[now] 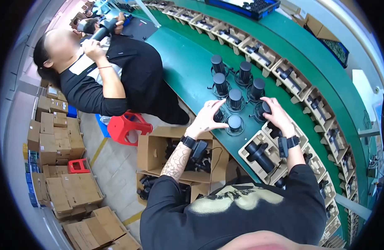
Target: The person removes cardboard trays from a plastic bag and stacks them on a table before placing black plastic components into the trays. Finally, they remove more cardboard trays from the bag and stack them on the table.
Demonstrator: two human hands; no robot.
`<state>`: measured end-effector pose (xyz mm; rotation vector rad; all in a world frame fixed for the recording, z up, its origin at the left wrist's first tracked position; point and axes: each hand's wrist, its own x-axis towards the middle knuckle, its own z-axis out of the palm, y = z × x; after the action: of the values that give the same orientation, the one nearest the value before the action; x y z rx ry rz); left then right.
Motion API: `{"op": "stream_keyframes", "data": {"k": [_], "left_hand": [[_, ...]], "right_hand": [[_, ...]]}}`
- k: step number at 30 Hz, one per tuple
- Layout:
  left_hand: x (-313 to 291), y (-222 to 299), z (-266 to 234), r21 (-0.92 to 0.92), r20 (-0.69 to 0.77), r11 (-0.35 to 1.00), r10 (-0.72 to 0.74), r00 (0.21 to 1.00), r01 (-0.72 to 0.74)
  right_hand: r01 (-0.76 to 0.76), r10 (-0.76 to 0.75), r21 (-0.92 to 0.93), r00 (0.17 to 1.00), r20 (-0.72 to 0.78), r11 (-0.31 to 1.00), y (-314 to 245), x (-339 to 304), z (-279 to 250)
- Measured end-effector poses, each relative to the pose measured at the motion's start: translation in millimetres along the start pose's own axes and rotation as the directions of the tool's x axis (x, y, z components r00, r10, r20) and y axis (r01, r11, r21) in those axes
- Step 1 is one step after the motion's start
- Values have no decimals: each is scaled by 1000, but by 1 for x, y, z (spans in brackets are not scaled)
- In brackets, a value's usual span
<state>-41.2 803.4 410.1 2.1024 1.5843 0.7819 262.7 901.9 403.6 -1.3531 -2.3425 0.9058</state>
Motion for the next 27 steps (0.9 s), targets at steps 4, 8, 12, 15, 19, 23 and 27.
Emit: {"op": "stream_keyframes", "data": {"k": [4,8,12,15,19,23,27], "left_hand": [[1,-25,15,208,-90,974,106,990,-86],[17,-32,4,324,-152,935,203,967,-145],[27,-2,-40,360,-41,920,181,983,-155],[39,23,-54,395,156,905,106,982,-161],[49,37,-37,431,456,881,-24,889,-197],[47,28,-13,373,523,911,-49,851,-177],[27,14,-10,359,362,933,-138,922,-1]], "right_hand": [[-50,51,97,999,-7,994,-4,9,1],[4,10,146,995,-99,989,-5,15,-6],[11,23,183,983,-181,983,-13,10,-15],[5,41,201,974,-224,980,-21,11,-26],[13,55,247,962,-266,969,-30,11,-32],[64,65,345,934,-351,937,-28,6,-31],[162,177,595,865,-469,787,-26,-15,-26]]}}
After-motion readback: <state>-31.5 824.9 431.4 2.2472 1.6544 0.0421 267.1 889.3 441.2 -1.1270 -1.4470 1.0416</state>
